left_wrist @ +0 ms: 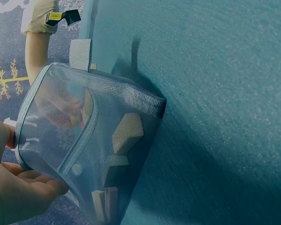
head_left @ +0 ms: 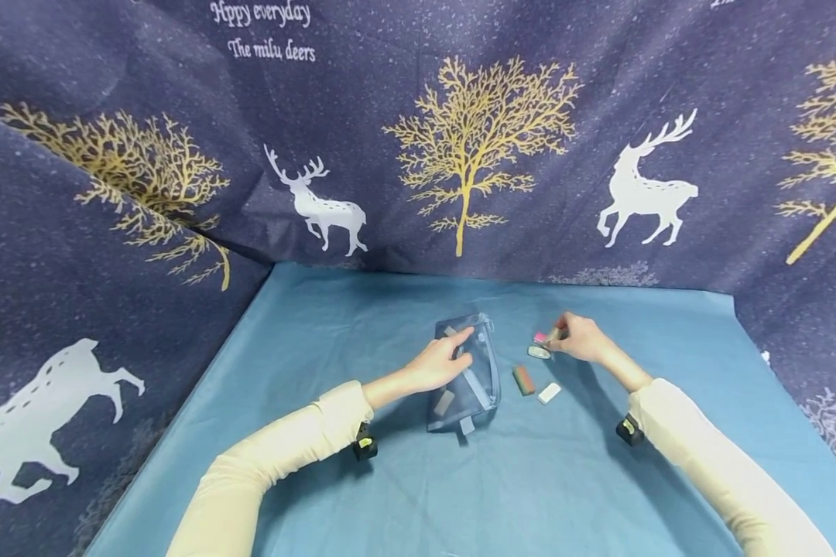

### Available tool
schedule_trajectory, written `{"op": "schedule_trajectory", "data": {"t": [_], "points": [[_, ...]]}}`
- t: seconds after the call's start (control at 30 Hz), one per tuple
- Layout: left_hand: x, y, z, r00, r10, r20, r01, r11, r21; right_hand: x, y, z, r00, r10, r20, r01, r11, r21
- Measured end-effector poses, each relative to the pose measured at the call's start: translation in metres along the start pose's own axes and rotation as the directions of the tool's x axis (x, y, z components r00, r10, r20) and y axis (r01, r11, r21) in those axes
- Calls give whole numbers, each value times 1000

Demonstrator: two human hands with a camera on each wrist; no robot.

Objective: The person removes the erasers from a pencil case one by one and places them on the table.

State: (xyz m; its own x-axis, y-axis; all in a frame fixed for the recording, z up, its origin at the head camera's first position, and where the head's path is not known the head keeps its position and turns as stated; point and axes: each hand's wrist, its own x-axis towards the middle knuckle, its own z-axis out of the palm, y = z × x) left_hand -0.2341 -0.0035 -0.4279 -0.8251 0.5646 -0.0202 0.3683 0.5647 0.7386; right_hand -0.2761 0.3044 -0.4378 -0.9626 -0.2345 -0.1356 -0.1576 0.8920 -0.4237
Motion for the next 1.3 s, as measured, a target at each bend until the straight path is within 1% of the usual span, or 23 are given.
{"op": "schedule_trajectory", "data": {"t": [0.17,0.33,0.47,0.57,0.7,0.8,1.03,1.13,1.3], "points": [[-1,-1,2,1000,0,-4,0,1000,0,-2,-1,-1,999,51,-2,-51,999,-10],[-1,-2,3,1000,-8,12,8,1000,-5,-4,0,-2,994,111,19,-111,994,-11],[-2,-2,3,1000,-8,15,8,1000,0,-4,3,-2,992,120,29,-120,993,-7],[-2,-2,3,1000,2,16,-2,1000,-5,-3,5,-2,992,127,22,-127,992,-5],[-1,-2,2,1000,11,11,-11,1000,-10,-2,7,-3,990,142,-21,-142,990,-1],[0,-3,2,1000,9,3,-9,1000,-1,-2,9,-4,986,163,-36,-163,987,4],[-1,-3,2,1000,4,8,-4,1000,-3,-3,12,-5,982,187,-1,-187,982,18],[-1,-2,2,1000,8,2,-8,1000,2,-3,12,-5,980,199,1,-199,980,12],[0,-2,1,1000,3,-5,-3,1000,4,-3,12,-8,980,197,-6,-197,980,8]]}}
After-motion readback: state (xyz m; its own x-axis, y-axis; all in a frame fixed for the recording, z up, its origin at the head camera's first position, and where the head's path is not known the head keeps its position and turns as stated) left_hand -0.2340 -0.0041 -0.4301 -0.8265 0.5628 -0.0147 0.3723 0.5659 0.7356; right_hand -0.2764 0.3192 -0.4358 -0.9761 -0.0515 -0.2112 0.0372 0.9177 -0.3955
